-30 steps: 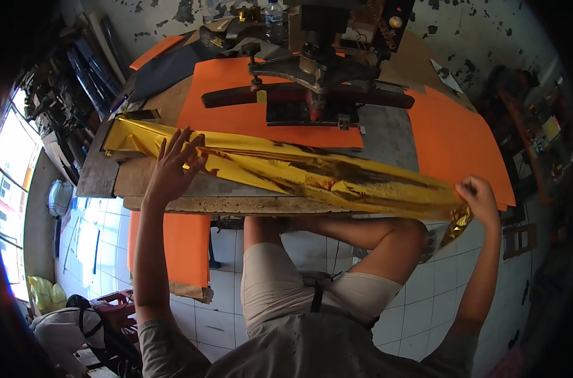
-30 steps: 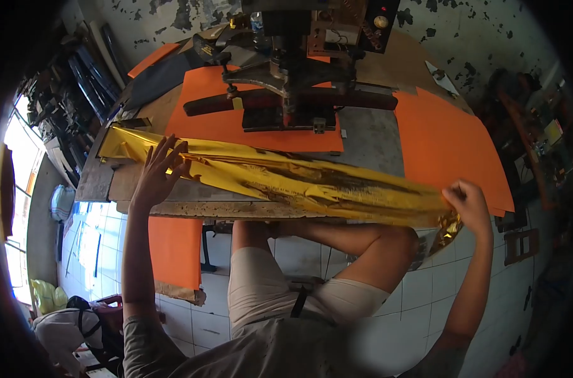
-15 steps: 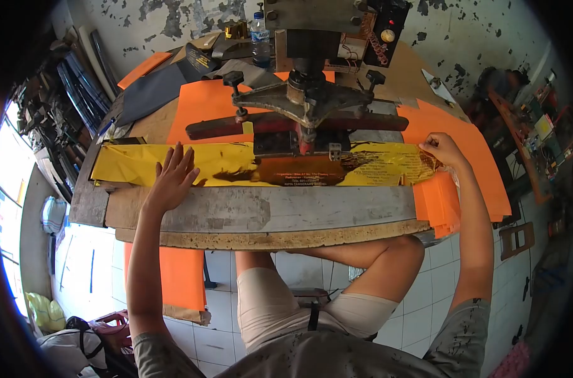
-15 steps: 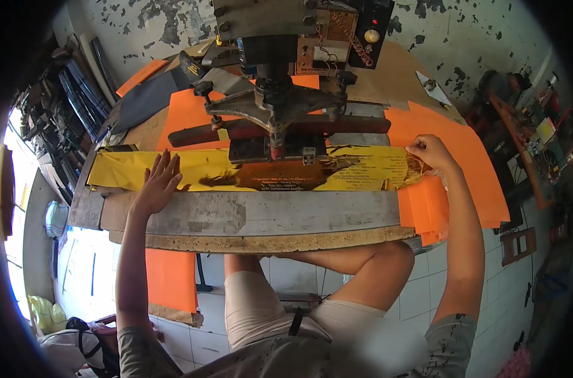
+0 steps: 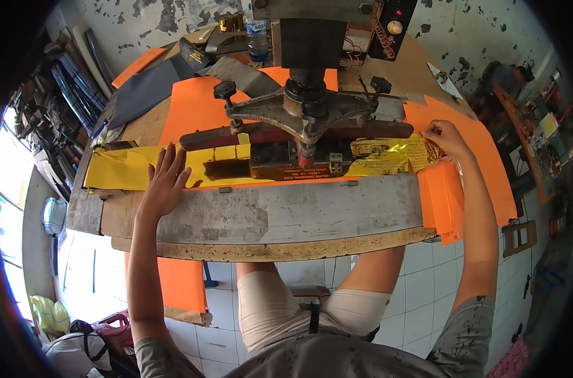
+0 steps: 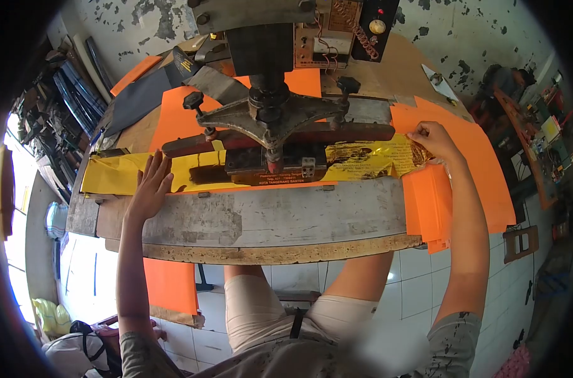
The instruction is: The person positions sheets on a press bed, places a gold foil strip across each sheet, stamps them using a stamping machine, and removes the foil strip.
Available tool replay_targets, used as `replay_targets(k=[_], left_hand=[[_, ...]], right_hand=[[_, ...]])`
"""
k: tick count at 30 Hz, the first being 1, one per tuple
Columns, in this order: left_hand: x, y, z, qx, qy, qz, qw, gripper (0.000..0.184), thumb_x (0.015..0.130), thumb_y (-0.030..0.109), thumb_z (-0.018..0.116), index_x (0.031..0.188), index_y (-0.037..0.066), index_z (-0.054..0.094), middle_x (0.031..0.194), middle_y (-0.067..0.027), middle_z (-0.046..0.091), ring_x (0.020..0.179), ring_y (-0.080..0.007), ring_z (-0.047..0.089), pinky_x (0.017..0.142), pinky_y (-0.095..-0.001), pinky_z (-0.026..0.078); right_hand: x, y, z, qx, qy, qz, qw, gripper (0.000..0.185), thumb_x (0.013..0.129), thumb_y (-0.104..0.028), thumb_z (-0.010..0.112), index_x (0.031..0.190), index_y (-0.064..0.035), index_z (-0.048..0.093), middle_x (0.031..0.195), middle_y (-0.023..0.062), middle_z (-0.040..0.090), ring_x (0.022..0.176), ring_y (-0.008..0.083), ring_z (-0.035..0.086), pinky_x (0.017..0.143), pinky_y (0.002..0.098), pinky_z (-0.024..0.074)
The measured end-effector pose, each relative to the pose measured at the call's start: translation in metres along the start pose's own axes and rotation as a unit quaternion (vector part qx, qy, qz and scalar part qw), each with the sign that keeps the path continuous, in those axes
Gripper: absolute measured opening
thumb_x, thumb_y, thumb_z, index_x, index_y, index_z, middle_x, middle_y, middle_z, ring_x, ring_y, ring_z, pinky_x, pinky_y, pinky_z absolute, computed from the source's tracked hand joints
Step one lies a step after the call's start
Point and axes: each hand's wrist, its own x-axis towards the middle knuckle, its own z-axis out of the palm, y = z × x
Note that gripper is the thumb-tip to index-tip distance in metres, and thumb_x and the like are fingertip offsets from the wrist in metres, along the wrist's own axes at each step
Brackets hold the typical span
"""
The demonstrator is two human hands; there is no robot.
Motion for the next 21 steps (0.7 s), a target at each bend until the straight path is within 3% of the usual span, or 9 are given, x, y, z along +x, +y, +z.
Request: replay_targets(k=[21], left_hand=[[0.0025,-0.0032,0.0044,-0.003,-0.005,-0.005,1.0,0.069,0.108,0.057,0.03,0.165,0.017,0.027,0.174,-0.0128,0.012,0.161,-0.032,0.007,0.127,-0.0582,0.006]], right_hand=[[0.0017,-0.0007,-0.0001,0.016,-0.015,0.017,1.0,0.028,0.093,-0.027,0.078,0.089,-0.0021,0.068,0.074,0.0015,0.066,0.066,0.0095,0.06,0.06,0.0283,0.047]])
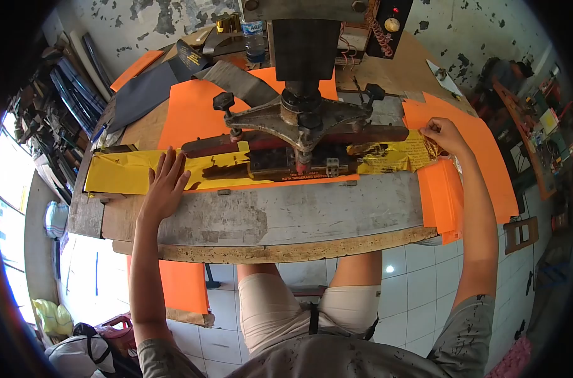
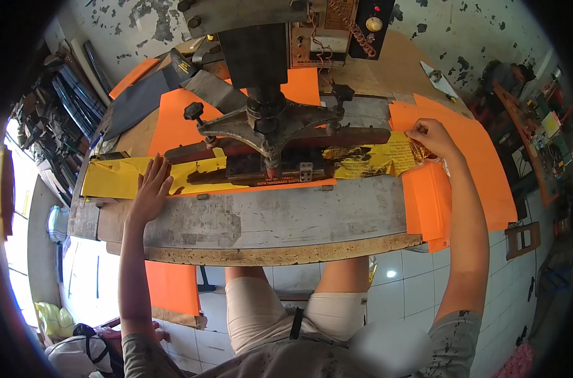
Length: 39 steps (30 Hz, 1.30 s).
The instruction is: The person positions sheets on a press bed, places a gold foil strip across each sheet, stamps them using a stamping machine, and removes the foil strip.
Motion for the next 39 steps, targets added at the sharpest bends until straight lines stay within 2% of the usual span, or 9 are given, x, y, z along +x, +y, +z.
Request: replay_targets(k=[6,9,11,15,19,24,26,33,39], left_hand=[[-0.009,-0.001,-0.007,-0.011,0.022,0.001,1.0,0.069,0.109,0.056,0.029,0.165,0.017,0.025,0.174,-0.0118,0.013,0.16,-0.0323,0.008,0.127,-0.0561,0.007],[-0.034,0.0,-0.011,-0.049,0.066,-0.013,0.996,0.069,0.109,0.055,0.029,0.166,0.016,0.024,0.173,-0.0119,0.015,0.16,-0.0327,0.011,0.128,-0.0544,0.007],[-0.058,0.002,-0.008,-0.089,0.107,-0.007,0.99,0.069,0.109,0.055,0.029,0.165,0.014,0.025,0.172,-0.0124,0.018,0.16,-0.033,0.013,0.128,-0.0539,0.007],[-0.12,0.044,0.011,-0.133,0.187,0.031,0.973,0.07,0.109,0.052,0.028,0.163,0.008,0.028,0.169,-0.013,0.028,0.159,-0.0323,0.019,0.128,-0.0531,0.009],[-0.168,0.096,0.054,-0.185,0.269,0.055,0.944,0.071,0.107,0.052,0.031,0.162,0.008,0.031,0.167,-0.0185,0.03,0.158,-0.0409,0.019,0.126,-0.0599,0.008],[-0.192,0.126,0.13,-0.145,0.299,0.052,0.942,0.078,0.103,0.055,0.041,0.163,0.008,0.025,0.169,-0.0277,0.017,0.156,-0.0516,0.008,0.122,-0.0679,0.004],[-0.195,0.125,0.141,-0.158,0.298,0.055,0.94,0.082,0.104,0.058,0.042,0.164,0.005,0.02,0.17,-0.0289,0.008,0.155,-0.0542,0.0,0.121,-0.0699,0.004],[-0.197,0.11,0.155,-0.166,0.286,0.084,0.94,0.081,0.102,0.052,0.048,0.162,0.003,0.024,0.169,-0.0314,0.006,0.154,-0.0565,-0.002,0.12,-0.0718,0.0],[-0.196,0.114,0.152,-0.175,0.284,0.076,0.94,0.078,0.102,0.05,0.049,0.158,0.0,0.029,0.169,-0.0311,0.008,0.154,-0.0562,-0.002,0.12,-0.0713,-0.002]], right_hand=[[-0.02,-0.026,-0.009,-0.008,0.063,0.034,0.997,0.027,0.094,-0.029,0.075,0.095,-0.0026,0.068,0.092,0.0062,0.07,0.081,0.0168,0.066,0.068,0.0355,0.0511],[-0.052,-0.059,-0.025,-0.149,0.194,-0.072,0.967,0.022,0.095,-0.024,0.072,0.1,-0.0039,0.067,0.099,0.009,0.068,0.093,0.0276,0.066,0.083,0.0425,0.0502],[-0.095,-0.098,-0.014,-0.262,0.33,-0.165,0.892,0.019,0.094,-0.02,0.07,0.104,-0.0048,0.066,0.103,0.0107,0.067,0.102,0.0343,0.064,0.093,0.0462,0.0463],[-0.172,-0.155,0.061,-0.02,0.234,-0.152,0.96,0.019,0.093,-0.016,0.069,0.108,-0.0054,0.063,0.116,0.0118,0.064,0.116,0.0336,0.056,0.101,0.0471,0.0396],[-0.209,-0.177,0.121,-0.042,0.226,-0.176,0.957,0.026,0.094,-0.019,0.069,0.116,-0.006,0.065,0.129,0.0101,0.061,0.126,0.035,0.053,0.106,0.0504,0.0381],[-0.208,-0.183,0.124,-0.041,0.174,-0.158,0.971,0.037,0.096,-0.023,0.068,0.13,-0.0069,0.063,0.152,0.0115,0.048,0.143,0.0359,0.041,0.117,0.0526,0.0318],[-0.204,-0.182,0.122,-0.076,0.163,-0.176,0.968,0.039,0.097,-0.024,0.068,0.131,-0.0074,0.062,0.154,0.0118,0.046,0.145,0.0359,0.04,0.118,0.0526,0.0315],[-0.178,-0.175,0.127,-0.088,0.115,-0.191,0.971,0.033,0.096,-0.022,0.068,0.125,-0.0078,0.06,0.157,0.0139,0.045,0.147,0.0358,0.038,0.119,0.0515,0.0297],[-0.166,-0.171,0.129,-0.061,0.125,-0.211,0.968,0.032,0.094,-0.022,0.07,0.12,-0.0078,0.06,0.147,0.0135,0.055,0.138,0.0318,0.049,0.116,0.0473,0.0337]])
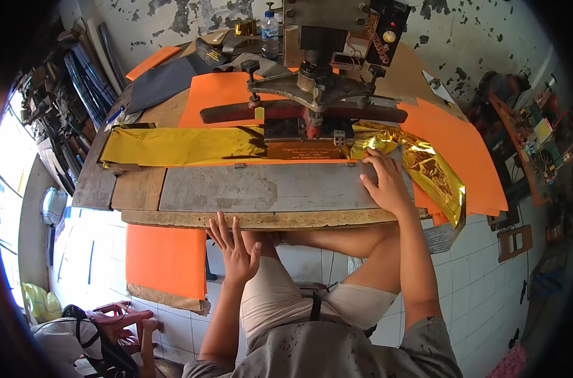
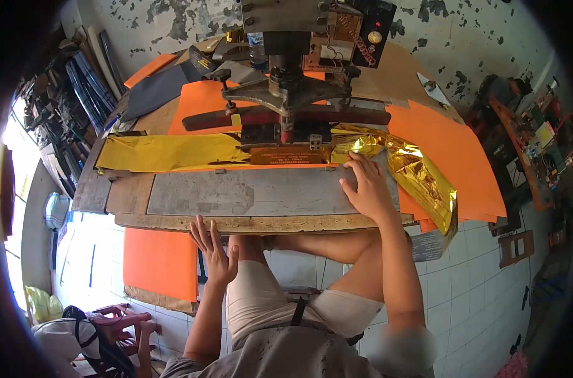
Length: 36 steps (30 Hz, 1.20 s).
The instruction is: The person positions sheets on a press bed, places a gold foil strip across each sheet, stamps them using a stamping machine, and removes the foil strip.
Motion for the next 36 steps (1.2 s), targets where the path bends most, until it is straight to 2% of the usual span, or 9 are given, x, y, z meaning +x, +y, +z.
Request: replay_targets(k=[7,14,16,23,29,32,34,35,36], left_hand=[[-0.001,0.001,-0.003,0.008,-0.011,-0.006,1.0,0.078,0.102,0.051,0.049,0.157,-0.001,0.031,0.169,-0.0306,0.009,0.155,-0.0547,-0.001,0.121,-0.0704,-0.002],[-0.003,-0.001,-0.003,0.014,-0.011,-0.002,1.0,0.078,0.102,0.052,0.048,0.157,0.0,0.032,0.168,-0.0308,0.01,0.155,-0.054,0.0,0.121,-0.0697,-0.003],[-0.003,0.0,-0.003,0.025,-0.009,0.0,1.0,0.079,0.103,0.054,0.045,0.16,0.002,0.027,0.17,-0.028,0.009,0.156,-0.0527,0.0,0.122,-0.0681,-0.001],[-0.002,0.0,-0.004,0.016,-0.012,-0.002,1.0,0.078,0.102,0.052,0.049,0.158,0.0,0.031,0.168,-0.0311,0.01,0.155,-0.0539,-0.001,0.121,-0.0686,-0.003],[0.003,0.015,-0.014,0.016,-0.002,-0.007,1.0,0.079,0.102,0.052,0.048,0.159,0.0,0.03,0.169,-0.03,0.012,0.156,-0.0523,0.002,0.122,-0.0669,-0.003],[0.006,0.039,-0.017,-0.017,0.061,-0.017,0.998,0.076,0.098,0.041,0.056,0.159,0.003,0.031,0.167,-0.0277,0.023,0.154,-0.0506,0.016,0.124,-0.0631,0.009],[0.001,0.06,-0.012,-0.09,0.061,0.015,0.994,0.074,0.091,0.031,0.063,0.154,0.002,0.038,0.161,-0.0272,0.033,0.149,-0.0496,0.027,0.121,-0.0622,0.017],[0.001,0.074,-0.011,-0.126,0.061,0.032,0.99,0.073,0.088,0.026,0.067,0.152,0.002,0.041,0.158,-0.027,0.039,0.147,-0.049,0.032,0.12,-0.0618,0.021],[0.008,0.094,-0.017,-0.169,0.043,0.061,0.983,0.07,0.08,0.014,0.075,0.143,0.001,0.048,0.145,-0.0229,0.05,0.137,-0.0425,0.045,0.116,-0.0561,0.033]], right_hand=[[0.003,-0.001,-0.002,0.0,-0.016,0.011,1.0,0.031,0.095,-0.022,0.068,0.122,-0.0065,0.062,0.142,0.0108,0.059,0.133,0.0304,0.053,0.113,0.045,0.0366],[0.006,0.002,0.0,-0.027,-0.016,0.005,0.999,0.037,0.099,-0.022,0.064,0.131,-0.0048,0.064,0.139,0.0097,0.061,0.131,0.0302,0.054,0.113,0.0445,0.0375],[0.008,0.006,0.002,-0.047,-0.013,-0.007,0.999,0.038,0.099,-0.022,0.064,0.133,-0.0047,0.063,0.138,0.0094,0.062,0.13,0.03,0.054,0.113,0.0441,0.0379],[0.013,0.0,-0.016,-0.045,0.037,-0.03,0.998,0.036,0.1,-0.019,0.062,0.133,-0.004,0.063,0.138,0.0089,0.062,0.126,0.029,0.056,0.11,0.046,0.0381],[0.008,-0.009,-0.039,-0.014,0.077,-0.032,0.996,0.035,0.1,-0.016,0.062,0.132,-0.0041,0.064,0.137,0.0096,0.063,0.126,0.0297,0.057,0.111,0.0456,0.0377],[-0.003,-0.022,-0.056,0.024,0.098,-0.006,0.995,0.031,0.098,-0.013,0.064,0.127,-0.0044,0.068,0.131,0.009,0.067,0.121,0.0296,0.06,0.108,0.0435,0.0403],[-0.02,-0.032,-0.067,0.068,0.081,0.032,0.994,0.028,0.098,-0.012,0.064,0.124,-0.0041,0.069,0.129,0.0084,0.068,0.119,0.0295,0.061,0.105,0.0422,0.0422],[-0.028,-0.038,-0.074,0.06,0.09,0.011,0.994,0.025,0.097,-0.01,0.065,0.12,-0.0041,0.071,0.124,0.0079,0.07,0.114,0.0294,0.063,0.1,0.0413,0.0447],[-0.038,-0.046,-0.082,0.056,0.083,0.005,0.995,0.025,0.096,-0.009,0.066,0.12,-0.004,0.072,0.123,0.008,0.07,0.112,0.0293,0.064,0.098,0.0409,0.0453]])
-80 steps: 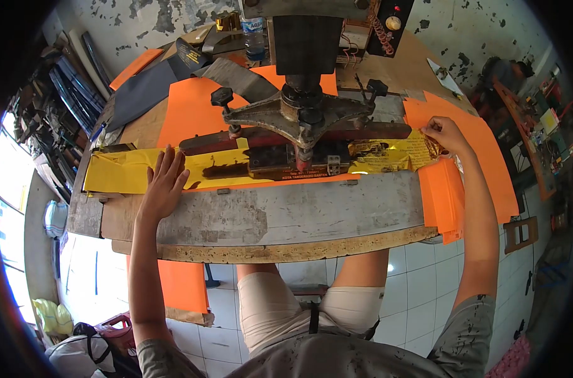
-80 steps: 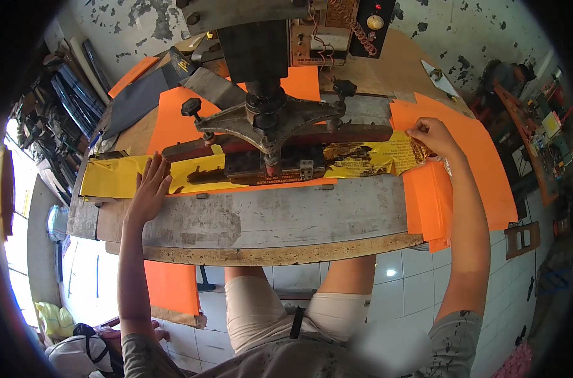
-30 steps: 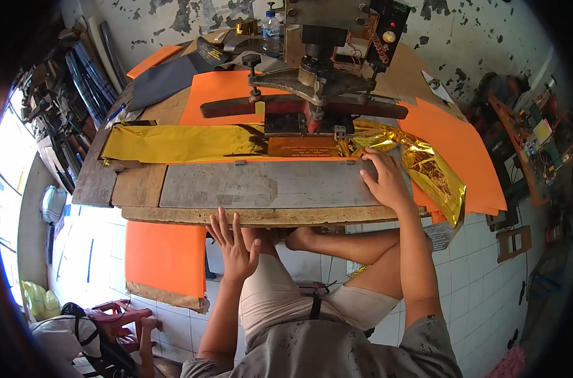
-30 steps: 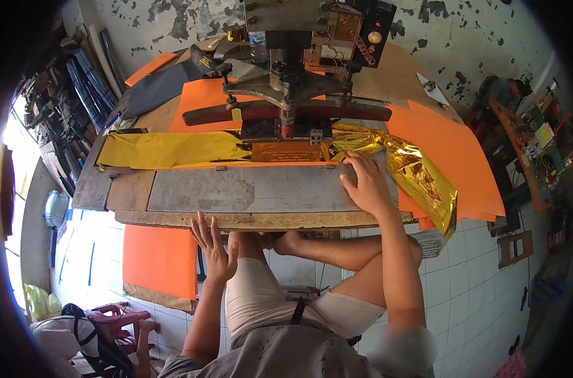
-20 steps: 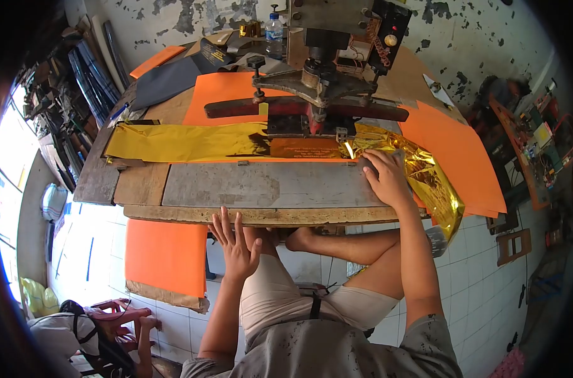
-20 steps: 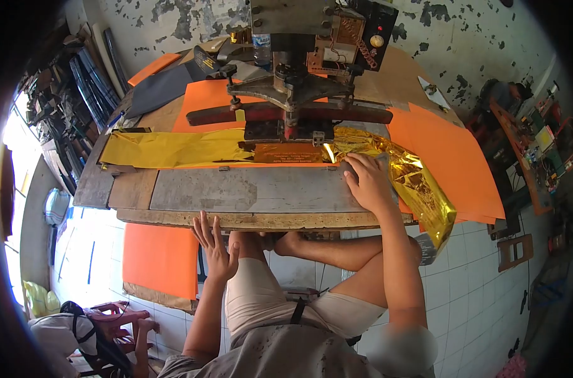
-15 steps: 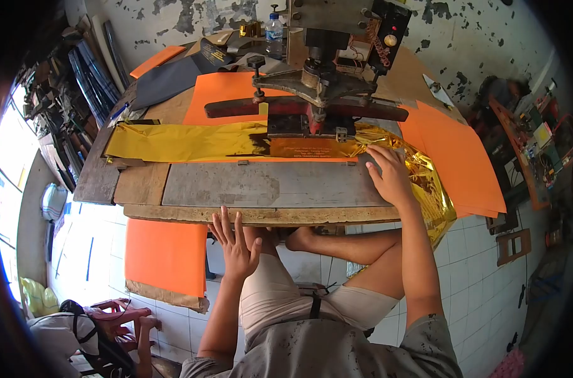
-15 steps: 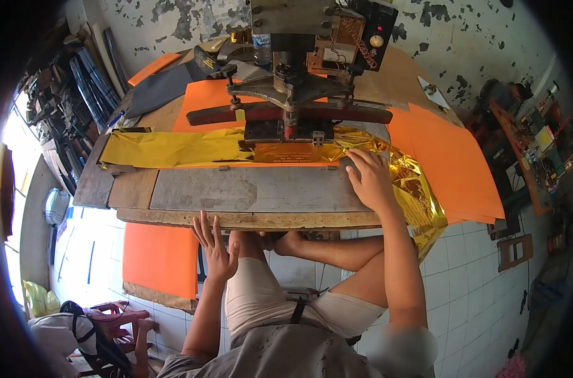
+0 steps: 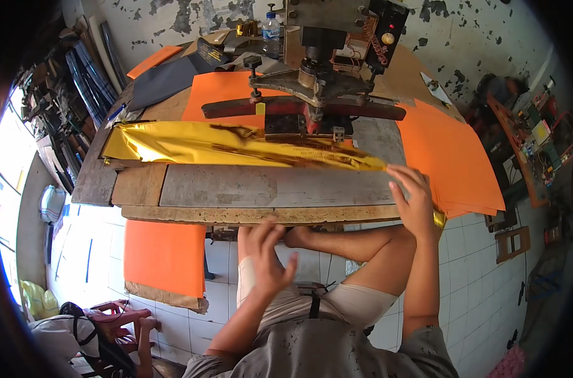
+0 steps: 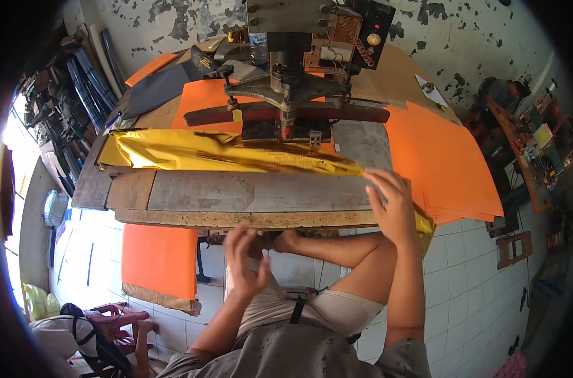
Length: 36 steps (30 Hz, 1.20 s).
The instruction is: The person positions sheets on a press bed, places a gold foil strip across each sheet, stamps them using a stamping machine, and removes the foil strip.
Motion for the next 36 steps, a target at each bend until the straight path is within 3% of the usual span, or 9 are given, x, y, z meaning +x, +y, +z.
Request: replay_targets(k=[3,6,7,11,17,23,26,30,36], left_hand=[[0.002,0.038,0.025,-0.284,-0.134,-0.084,0.946,0.067,0.089,0.01,0.071,0.148,-0.001,0.041,0.15,-0.0231,0.047,0.141,-0.0377,0.045,0.117,-0.048,0.036],[0.005,0.072,0.051,-0.583,-0.164,-0.232,0.761,0.07,0.1,0.023,0.065,0.156,0.002,0.028,0.155,-0.0197,0.045,0.146,-0.033,0.041,0.12,-0.0485,0.032],[-0.006,0.072,0.064,-0.619,-0.166,-0.232,0.731,0.072,0.105,0.026,0.06,0.158,0.0,0.019,0.158,-0.0182,0.041,0.147,-0.0331,0.04,0.122,-0.0481,0.029],[-0.019,0.065,0.069,-0.655,-0.266,-0.243,0.664,0.065,0.107,0.02,0.058,0.157,0.0,0.022,0.159,-0.0167,0.037,0.148,-0.0275,0.037,0.121,-0.0443,0.031],[-0.028,0.062,0.069,-0.691,-0.268,-0.31,0.596,0.051,0.108,0.023,0.057,0.148,-0.003,0.041,0.147,-0.0147,0.053,0.137,-0.024,0.05,0.117,-0.0408,0.037],[-0.042,0.06,0.073,-0.676,-0.267,-0.323,0.607,0.046,0.108,0.027,0.058,0.142,-0.004,0.051,0.141,-0.0113,0.06,0.13,-0.0191,0.054,0.114,-0.036,0.038],[-0.044,0.054,0.073,-0.645,-0.316,-0.305,0.626,0.051,0.11,0.024,0.05,0.149,-0.008,0.04,0.149,-0.0197,0.052,0.141,-0.0293,0.049,0.122,-0.0436,0.033],[-0.041,0.057,0.07,-0.639,-0.295,-0.313,0.638,0.05,0.11,0.023,0.05,0.148,-0.007,0.04,0.149,-0.0186,0.052,0.141,-0.0278,0.049,0.121,-0.0421,0.034],[-0.039,0.057,0.066,-0.615,-0.298,-0.303,0.664,0.048,0.11,0.022,0.05,0.148,-0.007,0.042,0.147,-0.0163,0.054,0.138,-0.0246,0.05,0.119,-0.0389,0.035]], right_hand=[[-0.037,-0.033,-0.02,-0.002,-0.027,-0.005,1.0,0.026,0.092,-0.007,0.07,0.117,-0.0037,0.073,0.121,0.0082,0.071,0.107,0.029,0.066,0.094,0.0402,0.0469],[-0.078,-0.056,-0.025,0.012,-0.071,-0.047,0.996,0.029,0.087,-0.007,0.073,0.116,-0.0045,0.074,0.119,0.0068,0.072,0.103,0.0263,0.067,0.091,0.0407,0.0482],[-0.089,-0.063,-0.026,0.014,-0.086,-0.047,0.995,0.029,0.086,-0.007,0.074,0.116,-0.0051,0.075,0.12,0.006,0.072,0.103,0.0253,0.067,0.09,0.0409,0.0485],[-0.119,-0.077,-0.018,0.039,-0.12,-0.042,0.991,0.034,0.084,-0.009,0.077,0.117,-0.008,0.075,0.125,0.0027,0.07,0.102,0.0216,0.068,0.088,0.0409,0.0489],[-0.138,-0.07,-0.012,0.076,-0.115,-0.033,0.99,0.037,0.081,-0.015,0.082,0.117,-0.01,0.074,0.127,0.0039,0.067,0.112,0.0248,0.064,0.09,0.0428,0.0487],[-0.142,-0.044,0.002,0.112,-0.055,0.061,0.99,0.079,0.075,-0.022,0.089,0.142,-0.0057,0.052,0.137,0.0181,0.056,0.131,0.037,0.053,0.106,0.0484,0.0458],[-0.146,-0.034,0.004,0.147,-0.086,0.106,0.98,0.076,0.075,-0.015,0.088,0.141,-0.0043,0.053,0.14,0.0179,0.056,0.131,0.0372,0.053,0.105,0.0478,0.0463],[-0.152,-0.023,0.004,0.161,-0.11,0.138,0.971,0.071,0.075,-0.001,0.082,0.14,0.0008,0.053,0.133,0.0192,0.061,0.123,0.0345,0.061,0.105,0.0429,0.0484],[-0.154,-0.018,-0.011,0.163,-0.146,0.162,0.962,0.067,0.075,0.003,0.076,0.139,0.0042,0.054,0.132,0.0213,0.064,0.121,0.0344,0.065,0.104,0.0414,0.0504]])
